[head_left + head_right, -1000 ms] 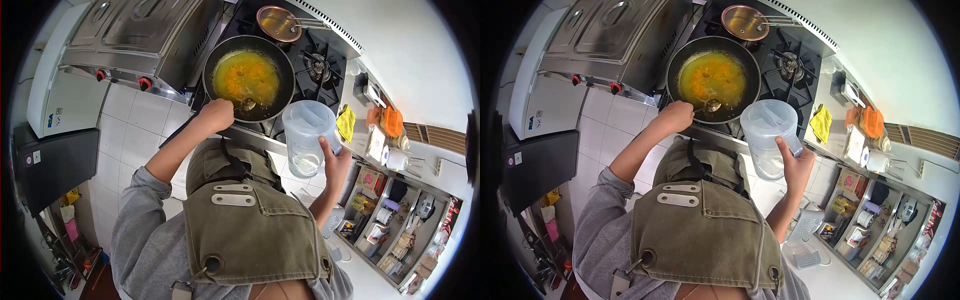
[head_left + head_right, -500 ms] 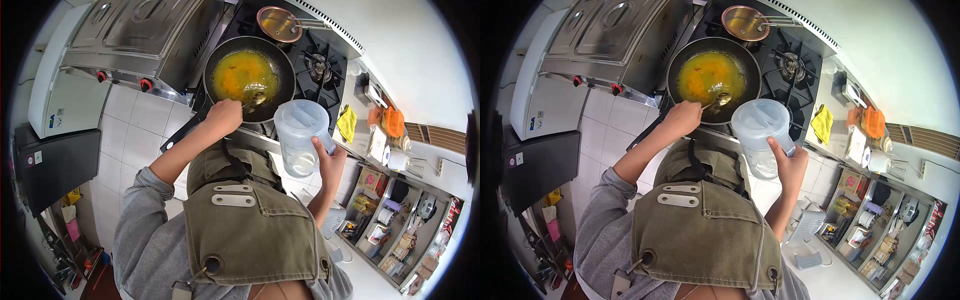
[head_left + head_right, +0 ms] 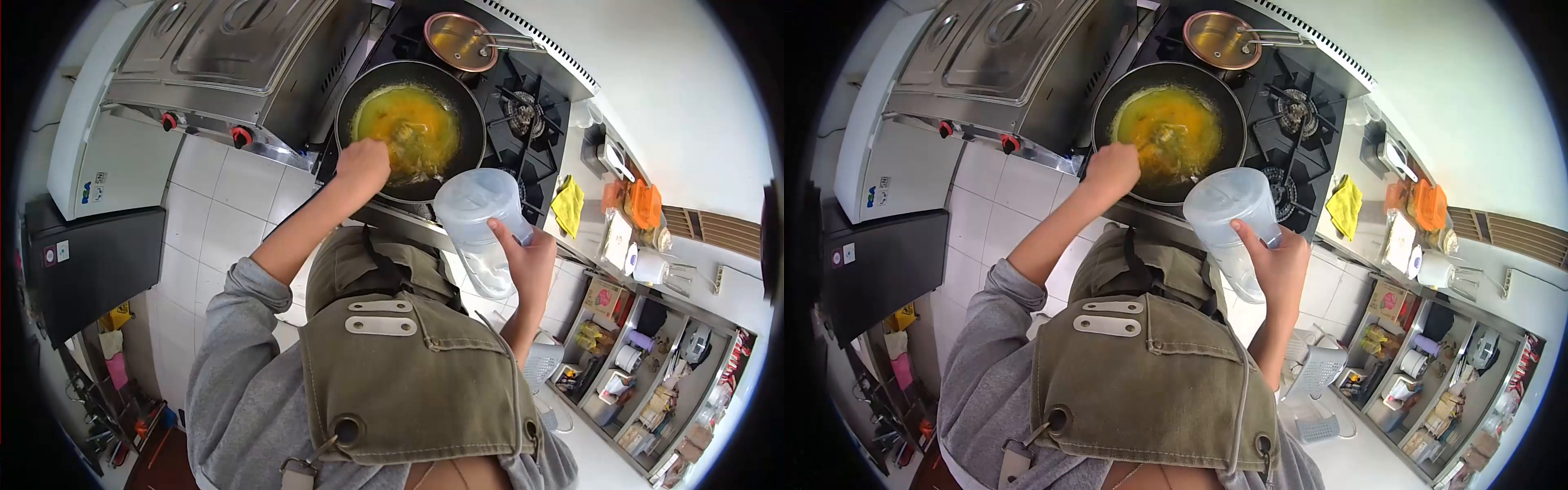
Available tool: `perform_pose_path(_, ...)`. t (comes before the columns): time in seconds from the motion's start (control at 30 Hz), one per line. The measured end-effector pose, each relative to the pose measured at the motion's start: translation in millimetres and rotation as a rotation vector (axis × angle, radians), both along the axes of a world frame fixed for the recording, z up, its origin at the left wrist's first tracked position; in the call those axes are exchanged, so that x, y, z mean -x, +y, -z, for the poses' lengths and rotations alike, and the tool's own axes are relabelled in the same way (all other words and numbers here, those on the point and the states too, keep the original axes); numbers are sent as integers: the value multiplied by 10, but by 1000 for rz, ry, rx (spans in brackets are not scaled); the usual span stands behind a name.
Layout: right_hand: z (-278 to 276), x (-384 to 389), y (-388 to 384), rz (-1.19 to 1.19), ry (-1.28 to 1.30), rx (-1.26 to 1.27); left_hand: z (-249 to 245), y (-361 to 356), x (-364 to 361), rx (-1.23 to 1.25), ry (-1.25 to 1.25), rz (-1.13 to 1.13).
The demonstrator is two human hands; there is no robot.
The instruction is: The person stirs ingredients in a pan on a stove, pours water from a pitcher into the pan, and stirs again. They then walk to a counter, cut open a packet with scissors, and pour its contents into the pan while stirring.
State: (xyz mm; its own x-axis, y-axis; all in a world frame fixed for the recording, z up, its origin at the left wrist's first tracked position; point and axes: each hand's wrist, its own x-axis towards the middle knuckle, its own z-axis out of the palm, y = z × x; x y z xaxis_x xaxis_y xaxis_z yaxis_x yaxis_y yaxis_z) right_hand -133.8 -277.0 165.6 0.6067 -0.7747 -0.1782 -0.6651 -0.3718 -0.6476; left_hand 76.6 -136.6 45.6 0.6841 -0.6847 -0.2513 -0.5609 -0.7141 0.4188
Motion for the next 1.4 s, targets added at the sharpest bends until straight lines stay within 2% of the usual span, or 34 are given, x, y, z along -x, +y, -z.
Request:
perform_pose_path(0.07, 9, 0, -8, -10, 16, 10, -37, 18, -110, -22, -43, -98)
perform_pose_path(0.13, 74, 14, -26, 2, -63, -38, -74, 41, -213, -26, -40, -115)
perform_pose_path(0.33, 14, -24, -16, -16, -24, -29, -48, -79, -395, -45, -95, -170)
perform_pose_path(0.47, 1, -5, -44, -4, -5, -32, -23, -254, -359, -72, -27, -139)
perform_pose_path(0.7, 79, 74, -98, -2, -59, -27, 188, -304, 47, 82, 21, 35)
perform_pose_path(0.93, 77, 76, -104, -27, -110, -25, 60, -204, 293, 66, 53, 94)
perform_pose_path(1.0, 25, 53, -88, -13, -64, -39, 10, -170, 320, 47, 133, 137)
perform_pose_path(1.13, 36, 51, -78, -1, -28, -68, -13, -125, 296, 39, 139, 113)
perform_pose_path(1.4, 64, 32, -82, -41, -6, -54, 59, 41, -18, 14, -32, -23)
